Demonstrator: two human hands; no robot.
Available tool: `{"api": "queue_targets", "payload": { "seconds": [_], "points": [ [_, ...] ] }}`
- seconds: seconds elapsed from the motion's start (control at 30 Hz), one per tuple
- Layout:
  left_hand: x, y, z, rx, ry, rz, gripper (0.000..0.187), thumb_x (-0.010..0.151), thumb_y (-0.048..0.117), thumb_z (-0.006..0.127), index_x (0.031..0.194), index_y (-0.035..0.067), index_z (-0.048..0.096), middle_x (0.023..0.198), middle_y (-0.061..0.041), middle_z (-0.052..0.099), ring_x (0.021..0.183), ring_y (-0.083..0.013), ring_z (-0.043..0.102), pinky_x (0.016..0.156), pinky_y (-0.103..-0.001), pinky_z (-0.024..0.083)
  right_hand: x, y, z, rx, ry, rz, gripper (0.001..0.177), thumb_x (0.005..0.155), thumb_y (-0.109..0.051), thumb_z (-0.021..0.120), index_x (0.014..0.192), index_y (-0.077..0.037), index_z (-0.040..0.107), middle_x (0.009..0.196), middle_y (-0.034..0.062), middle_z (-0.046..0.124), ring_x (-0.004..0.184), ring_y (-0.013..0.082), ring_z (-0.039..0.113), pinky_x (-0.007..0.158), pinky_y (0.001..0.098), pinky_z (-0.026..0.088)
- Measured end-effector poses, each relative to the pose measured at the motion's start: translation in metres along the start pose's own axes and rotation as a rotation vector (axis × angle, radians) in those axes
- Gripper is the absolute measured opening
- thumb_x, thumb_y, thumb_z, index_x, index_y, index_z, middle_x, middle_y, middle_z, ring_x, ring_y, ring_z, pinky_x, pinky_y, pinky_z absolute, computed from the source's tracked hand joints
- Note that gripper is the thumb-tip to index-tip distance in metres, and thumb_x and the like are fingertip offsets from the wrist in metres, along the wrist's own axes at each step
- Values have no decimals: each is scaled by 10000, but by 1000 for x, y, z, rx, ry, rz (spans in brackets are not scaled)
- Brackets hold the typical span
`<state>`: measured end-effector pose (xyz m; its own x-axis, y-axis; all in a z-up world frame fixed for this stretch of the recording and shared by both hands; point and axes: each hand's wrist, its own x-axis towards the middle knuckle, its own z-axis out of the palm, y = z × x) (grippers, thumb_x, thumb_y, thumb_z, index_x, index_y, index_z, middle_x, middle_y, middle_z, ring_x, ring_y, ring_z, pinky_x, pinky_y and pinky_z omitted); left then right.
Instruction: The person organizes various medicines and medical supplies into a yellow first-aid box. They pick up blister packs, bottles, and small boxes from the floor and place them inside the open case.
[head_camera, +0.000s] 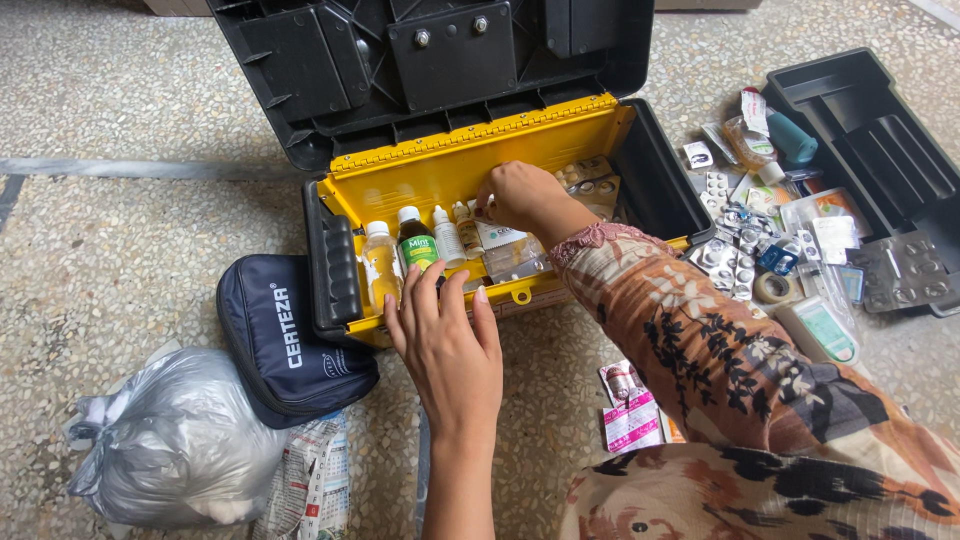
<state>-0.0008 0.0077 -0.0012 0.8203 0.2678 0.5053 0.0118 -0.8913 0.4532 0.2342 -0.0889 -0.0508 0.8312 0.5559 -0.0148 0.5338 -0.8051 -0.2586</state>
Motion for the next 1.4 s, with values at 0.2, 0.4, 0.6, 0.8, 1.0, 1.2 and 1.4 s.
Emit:
{"api": "queue_targets", "payload": {
  "seconds": [0.2, 0.4, 0.6, 0.8, 1.0, 1.2, 1.4],
  "points": [
    [0, 1, -1, -13, 5, 1, 286, 1008, 233, 578, 1179, 26, 674, 1341, -129, 598, 1387, -332, 472, 1211, -561, 235, -1, -2, -1, -49, -24, 5, 313, 803, -59, 720, 997, -276, 837, 984, 66, 769, 945, 266, 724, 865, 386, 577],
    [0, 0, -2, -22, 8, 4, 287, 1008, 234, 577, 1177, 24, 675, 1344, -132, 596, 1386, -333, 473, 1210, -557, 239, -3, -2, 0, -90, -45, 28, 152, 821, -146, 772, 927, -236, 832, 993, 39, 767, 953, 256, 719, 851, 387, 579],
    [0, 0, -2, -21, 9, 3, 288, 1011, 238, 576, 1180, 28, 677, 1344, -132, 597, 1387, -334, 472, 1209, -556, 243, -3, -2, 1, -71, -32, -12, 260, 843, -73, 704, 954, -268, 836, 1003, 24, 778, 957, 255, 724, 857, 390, 583],
    [1, 0, -2, -23, 12, 0, 286, 1012, 241, 577, 1177, 29, 676, 1342, -131, 598, 1384, -335, 473, 1205, -552, 251, -2, -1, 6, -99, 7, -37, 405, 826, 16, 643, 1026, -282, 831, 1077, 83, 751, 1026, 280, 702, 881, 406, 574],
    [1, 0, -2, -22, 13, -1, 279, 1006, 240, 583, 1166, 32, 677, 1337, -131, 601, 1379, -335, 477, 1203, -554, 251, 0, 1, 10, -102, 55, -41, 394, 862, 22, 612, 1038, -261, 822, 1076, 80, 751, 1025, 280, 705, 863, 414, 580],
    [4, 1, 2, -39, 39, 10, 278, 1000, 234, 589, 1168, 30, 675, 1325, -130, 602, 1369, -339, 487, 1207, -561, 247, -12, -10, -15, -105, 192, -23, 340, 846, -39, 614, 1006, -253, 826, 998, 105, 746, 960, 295, 708, 826, 426, 575],
    [3, 3, 1, -64, 31, 26, 262, 989, 225, 598, 1154, 36, 672, 1301, -128, 607, 1354, -347, 496, 1208, -559, 247, -70, -28, -61, -12, 351, -51, 169, 942, -173, 622, 983, -136, 782, 941, 107, 743, 876, 324, 694, 751, 466, 551]
  ]
}}
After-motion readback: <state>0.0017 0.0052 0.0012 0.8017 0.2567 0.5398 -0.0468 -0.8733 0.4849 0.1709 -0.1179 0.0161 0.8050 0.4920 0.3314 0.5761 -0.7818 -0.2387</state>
